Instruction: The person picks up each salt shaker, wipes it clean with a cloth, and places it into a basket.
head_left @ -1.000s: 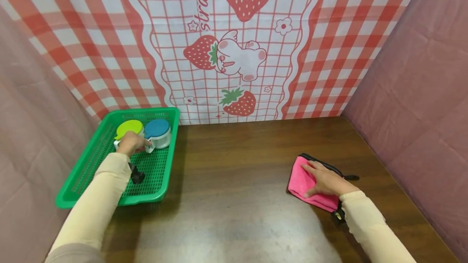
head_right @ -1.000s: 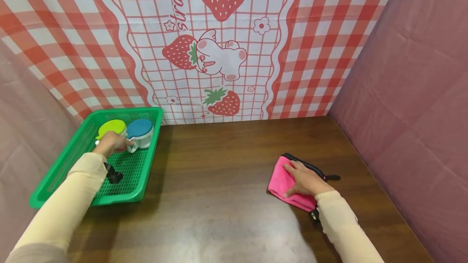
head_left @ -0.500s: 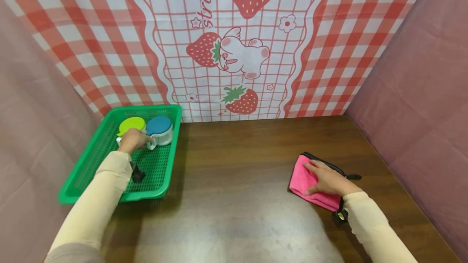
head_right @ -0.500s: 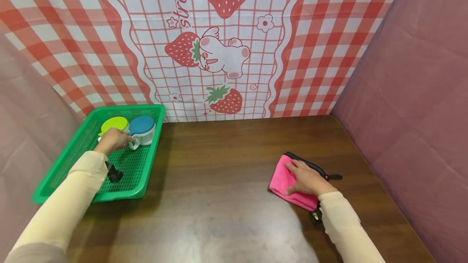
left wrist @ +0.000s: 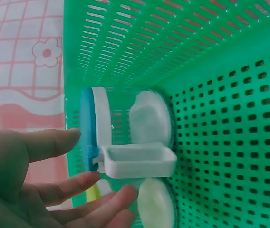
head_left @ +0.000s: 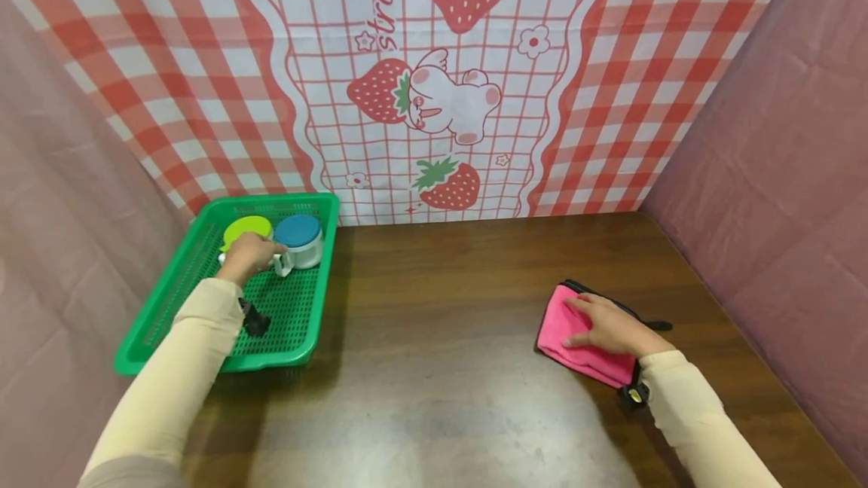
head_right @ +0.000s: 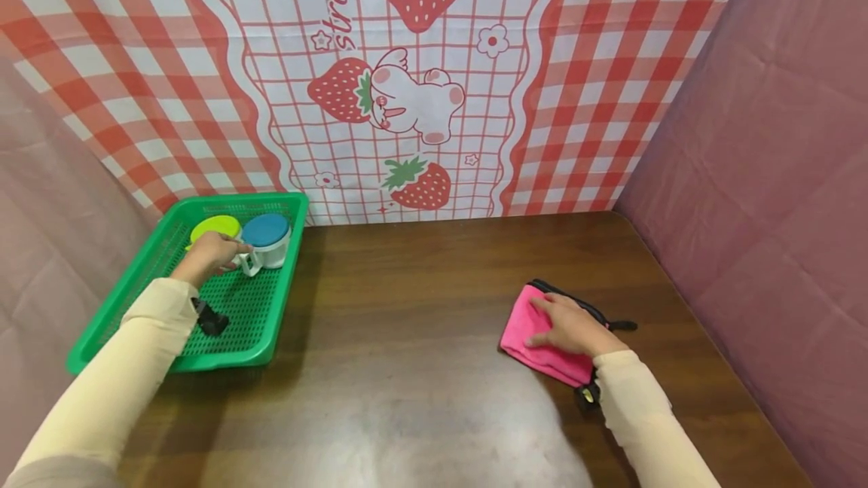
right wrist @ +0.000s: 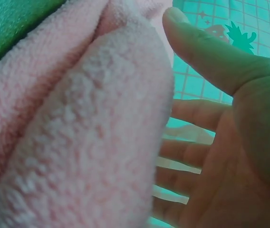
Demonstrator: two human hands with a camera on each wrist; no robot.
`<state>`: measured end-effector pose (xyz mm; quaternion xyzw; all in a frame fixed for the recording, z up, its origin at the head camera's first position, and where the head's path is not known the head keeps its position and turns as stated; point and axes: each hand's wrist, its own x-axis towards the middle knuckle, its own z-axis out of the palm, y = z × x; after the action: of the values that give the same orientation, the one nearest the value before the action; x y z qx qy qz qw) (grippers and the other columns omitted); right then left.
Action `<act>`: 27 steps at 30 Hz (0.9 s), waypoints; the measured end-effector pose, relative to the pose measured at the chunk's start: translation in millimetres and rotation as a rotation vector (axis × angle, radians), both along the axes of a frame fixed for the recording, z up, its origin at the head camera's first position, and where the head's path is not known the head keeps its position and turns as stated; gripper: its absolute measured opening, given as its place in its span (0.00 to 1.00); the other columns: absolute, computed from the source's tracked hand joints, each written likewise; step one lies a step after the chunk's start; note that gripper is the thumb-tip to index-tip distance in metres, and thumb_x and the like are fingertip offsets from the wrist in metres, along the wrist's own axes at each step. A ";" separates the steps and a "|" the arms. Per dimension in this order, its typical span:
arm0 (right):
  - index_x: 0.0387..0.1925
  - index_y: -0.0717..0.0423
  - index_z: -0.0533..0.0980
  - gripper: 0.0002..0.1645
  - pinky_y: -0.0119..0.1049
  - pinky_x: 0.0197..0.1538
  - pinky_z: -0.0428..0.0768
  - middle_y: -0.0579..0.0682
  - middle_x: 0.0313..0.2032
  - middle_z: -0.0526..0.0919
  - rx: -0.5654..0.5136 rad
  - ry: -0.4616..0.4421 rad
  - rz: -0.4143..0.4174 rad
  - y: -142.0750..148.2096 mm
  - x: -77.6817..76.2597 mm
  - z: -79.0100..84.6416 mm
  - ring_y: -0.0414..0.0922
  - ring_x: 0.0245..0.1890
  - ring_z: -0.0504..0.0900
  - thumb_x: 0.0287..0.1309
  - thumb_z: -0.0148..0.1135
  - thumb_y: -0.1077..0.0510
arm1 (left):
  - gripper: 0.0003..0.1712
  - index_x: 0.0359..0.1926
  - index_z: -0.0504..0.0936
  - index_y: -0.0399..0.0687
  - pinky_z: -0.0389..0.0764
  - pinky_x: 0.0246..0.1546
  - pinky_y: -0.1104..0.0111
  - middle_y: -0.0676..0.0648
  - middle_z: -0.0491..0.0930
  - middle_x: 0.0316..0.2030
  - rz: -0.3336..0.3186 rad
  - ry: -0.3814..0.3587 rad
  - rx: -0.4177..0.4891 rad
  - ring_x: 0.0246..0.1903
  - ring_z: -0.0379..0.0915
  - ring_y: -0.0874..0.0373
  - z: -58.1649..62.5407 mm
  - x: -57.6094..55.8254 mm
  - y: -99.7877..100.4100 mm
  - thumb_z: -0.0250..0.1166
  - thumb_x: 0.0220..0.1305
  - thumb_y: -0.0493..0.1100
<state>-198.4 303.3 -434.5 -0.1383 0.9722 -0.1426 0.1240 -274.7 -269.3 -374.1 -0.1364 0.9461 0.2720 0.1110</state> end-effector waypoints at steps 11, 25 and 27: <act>0.62 0.62 0.61 0.48 0.62 0.56 0.64 0.72 0.58 0.62 -0.025 0.028 -0.006 2.2 -0.5 4.0 0.67 0.58 0.61 0.47 0.61 0.37 | 0.34 0.62 0.62 0.34 0.66 0.56 0.47 0.31 0.60 0.61 -0.008 -0.008 -0.001 0.59 0.57 0.35 9.9 -2.3 6.6 0.49 0.64 0.55; 0.63 0.64 0.59 0.39 0.64 0.55 0.63 0.74 0.58 0.62 -0.031 0.055 -0.008 -1.3 -3.1 7.6 0.69 0.58 0.61 0.58 0.54 0.43 | 0.42 0.63 0.60 0.39 0.67 0.54 0.47 0.32 0.60 0.62 -0.001 0.069 0.104 0.59 0.58 0.37 24.1 3.8 14.7 0.40 0.62 0.67; 0.63 0.64 0.58 0.40 0.64 0.55 0.63 0.73 0.58 0.62 -0.035 0.060 -0.008 -1.7 -4.0 7.8 0.69 0.58 0.61 0.58 0.53 0.43 | 0.42 0.64 0.60 0.41 0.67 0.54 0.47 0.33 0.60 0.62 -0.008 0.090 0.110 0.59 0.58 0.37 24.5 5.5 16.3 0.38 0.62 0.68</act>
<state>-202.4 301.6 -426.7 -0.1409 0.9734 -0.1558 0.0918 -269.2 -253.0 -349.6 -0.1139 0.9342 0.3292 0.0768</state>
